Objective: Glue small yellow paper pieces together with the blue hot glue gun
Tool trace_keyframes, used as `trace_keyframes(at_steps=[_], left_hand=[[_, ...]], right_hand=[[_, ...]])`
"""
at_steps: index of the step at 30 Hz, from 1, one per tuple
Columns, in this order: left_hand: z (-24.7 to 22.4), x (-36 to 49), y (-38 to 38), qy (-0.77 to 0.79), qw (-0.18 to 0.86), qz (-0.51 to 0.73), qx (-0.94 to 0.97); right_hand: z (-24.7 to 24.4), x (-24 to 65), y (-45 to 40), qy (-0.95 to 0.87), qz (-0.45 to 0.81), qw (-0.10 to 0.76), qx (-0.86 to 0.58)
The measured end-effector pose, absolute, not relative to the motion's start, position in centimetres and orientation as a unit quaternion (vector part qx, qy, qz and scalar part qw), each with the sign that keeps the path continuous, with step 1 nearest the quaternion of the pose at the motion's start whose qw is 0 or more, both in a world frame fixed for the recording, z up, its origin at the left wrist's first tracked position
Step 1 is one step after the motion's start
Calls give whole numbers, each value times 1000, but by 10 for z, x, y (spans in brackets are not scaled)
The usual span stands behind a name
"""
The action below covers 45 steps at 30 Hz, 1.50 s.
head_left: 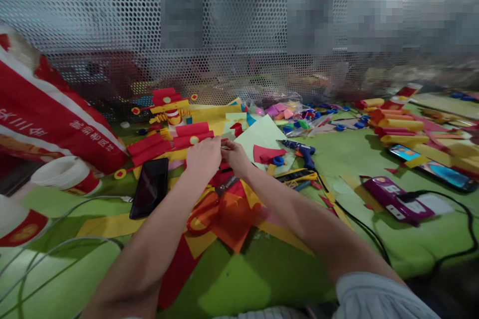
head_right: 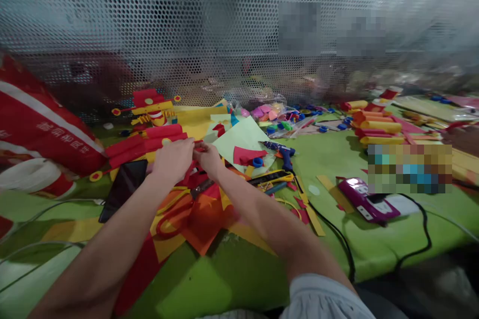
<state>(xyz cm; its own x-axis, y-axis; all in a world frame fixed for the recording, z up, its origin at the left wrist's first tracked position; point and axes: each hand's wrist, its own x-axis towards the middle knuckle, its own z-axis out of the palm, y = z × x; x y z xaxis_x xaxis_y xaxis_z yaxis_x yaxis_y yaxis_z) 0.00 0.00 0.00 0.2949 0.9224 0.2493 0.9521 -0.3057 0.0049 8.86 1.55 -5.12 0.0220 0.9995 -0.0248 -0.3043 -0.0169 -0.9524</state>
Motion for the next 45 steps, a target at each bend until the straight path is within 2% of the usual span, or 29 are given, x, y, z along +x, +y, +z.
trace_keyframes(at_steps=[6, 10, 12, 14, 15, 17, 19, 25, 34, 40, 45], left_hand=[[-4, -6, 6, -581, 93, -112, -801], [-5, -8, 9, -579, 94, -121, -801], [-7, -8, 11, -575, 97, -127, -802], [-9, -8, 12, -568, 106, -127, -806], [-10, -8, 12, -568, 112, -125, -806], [-12, -8, 12, -571, 118, -119, -804], [-12, -9, 12, -575, 117, -114, -802], [-7, -8, 7, -584, 116, -89, -798], [-7, -9, 6, -587, 117, -89, -796], [-8, -10, 7, -581, 126, -92, -799], [-10, -9, 6, -580, 128, -104, -797]], right_hand=[[-52, 107, 11, -462, 534, 540, -458], [-40, 168, -9, -557, 388, 437, -590], [-36, 208, -19, -571, 242, 387, -682], [-38, 246, -27, -541, 78, 294, -784], [-42, 263, -29, -515, 42, 235, -823], [-53, 287, -31, -464, 29, 144, -873], [-65, 302, -29, -439, 71, 119, -888], [-80, 315, -21, -408, 148, 197, -879], [-86, 307, -23, -331, 232, 408, -818], [-72, 300, -28, -312, 253, 558, -726], [-49, 281, -37, -331, 299, 632, -634]])
